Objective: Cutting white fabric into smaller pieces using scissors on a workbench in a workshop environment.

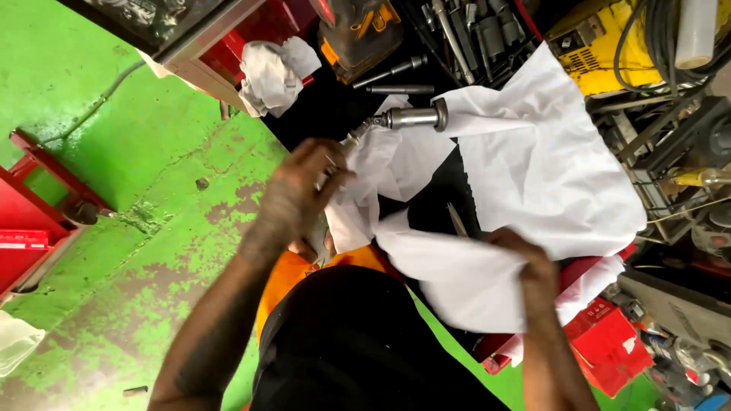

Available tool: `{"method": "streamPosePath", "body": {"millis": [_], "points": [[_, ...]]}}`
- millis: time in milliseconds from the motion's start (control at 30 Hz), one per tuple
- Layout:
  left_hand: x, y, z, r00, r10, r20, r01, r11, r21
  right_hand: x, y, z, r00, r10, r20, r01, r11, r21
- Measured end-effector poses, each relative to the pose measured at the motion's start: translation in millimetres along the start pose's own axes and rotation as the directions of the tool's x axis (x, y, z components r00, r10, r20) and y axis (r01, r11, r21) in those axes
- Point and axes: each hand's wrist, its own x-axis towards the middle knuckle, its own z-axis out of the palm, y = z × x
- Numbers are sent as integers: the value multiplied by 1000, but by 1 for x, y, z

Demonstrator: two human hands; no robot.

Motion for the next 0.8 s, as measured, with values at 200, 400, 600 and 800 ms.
{"method": "streamPosePath", "body": {"millis": [200, 400, 600, 800], "points": [[24, -25, -28, 985, -137, -105, 117, 978, -174, 44, -7, -46, 939, 330, -99, -337, 940, -56], [30, -25, -25, 920, -361, -149, 358, 932, -52, 120, -15, 40, 917, 357, -179, -398, 790, -467], [25, -20, -14, 921, -230, -315, 255, 966, 38, 142, 19, 14, 893, 392, -223, -386, 409, -827], [16, 2, -25, 888, 59, -455, 166, 884, 438, 105, 19, -49, 943, 174, -283, -332, 477, -814]]}}
